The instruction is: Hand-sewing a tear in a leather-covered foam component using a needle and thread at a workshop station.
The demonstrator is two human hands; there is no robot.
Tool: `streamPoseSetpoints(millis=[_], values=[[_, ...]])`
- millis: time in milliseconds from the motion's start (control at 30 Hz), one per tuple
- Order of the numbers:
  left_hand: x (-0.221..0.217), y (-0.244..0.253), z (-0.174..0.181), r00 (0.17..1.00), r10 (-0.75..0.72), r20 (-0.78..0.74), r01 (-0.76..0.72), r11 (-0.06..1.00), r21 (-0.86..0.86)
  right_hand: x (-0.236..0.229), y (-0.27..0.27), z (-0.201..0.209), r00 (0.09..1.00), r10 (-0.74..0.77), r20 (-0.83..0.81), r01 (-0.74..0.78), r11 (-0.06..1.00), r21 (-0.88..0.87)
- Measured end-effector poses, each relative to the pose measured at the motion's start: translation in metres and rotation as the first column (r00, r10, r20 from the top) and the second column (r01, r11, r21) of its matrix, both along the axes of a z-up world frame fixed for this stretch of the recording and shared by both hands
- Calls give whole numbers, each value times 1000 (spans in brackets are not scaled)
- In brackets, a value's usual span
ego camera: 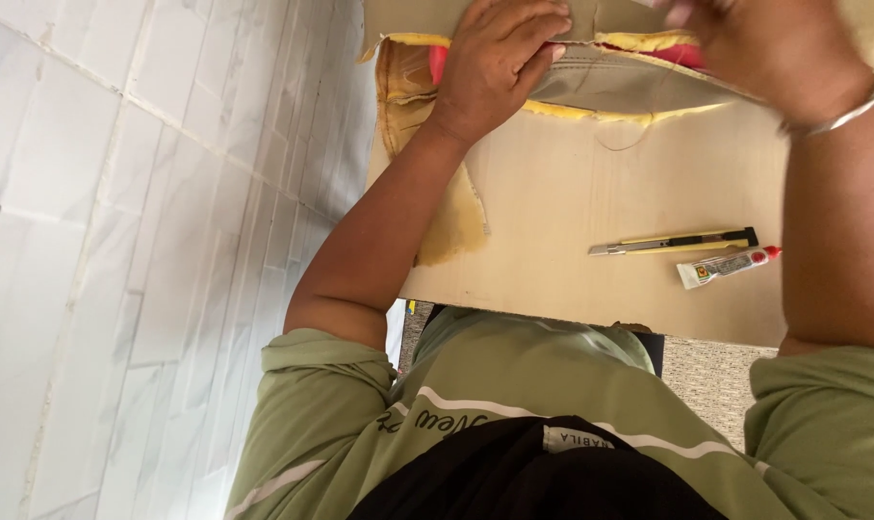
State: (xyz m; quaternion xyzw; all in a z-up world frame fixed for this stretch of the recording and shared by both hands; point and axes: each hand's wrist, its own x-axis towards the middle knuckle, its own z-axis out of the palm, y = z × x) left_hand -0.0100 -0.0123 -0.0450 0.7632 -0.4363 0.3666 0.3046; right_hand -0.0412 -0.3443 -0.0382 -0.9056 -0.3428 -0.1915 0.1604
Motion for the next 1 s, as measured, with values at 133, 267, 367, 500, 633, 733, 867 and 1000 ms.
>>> streamPoseSetpoints(millis=[133, 267, 367, 500, 633, 733, 867, 1000], values=[[-7, -5, 1, 998, 39, 57, -38, 999, -14, -34, 53, 24, 999, -34, -24, 34, 999, -15], [-9, -5, 3, 992, 98, 78, -97, 995, -8, -40, 66, 4, 985, -172, 14, 172, 971, -169], [-14, -6, 12, 992, 85, 96, -82, 996, -28, -34, 67, -14, 972, -224, 71, 233, 957, -171], [-13, -6, 11, 986, 117, 116, -116, 993, -12, -34, 72, -18, 973, -232, 21, 233, 967, -108], [-12, -7, 10, 973, 163, 163, -166, 986, 1, -33, 75, -23, 967, -237, 94, 245, 965, -96], [-15, -10, 13, 964, 195, 179, -195, 981, -18, -34, 77, -22, 970, -232, 77, 236, 970, -56], [-18, -11, 18, 964, 205, 169, -201, 979, -42, -35, 77, -22, 973, -211, 91, 213, 977, -7], [-11, -10, 4, 960, 236, 153, -232, 972, -40, -35, 77, -21, 973, -218, 71, 219, 976, -6]])
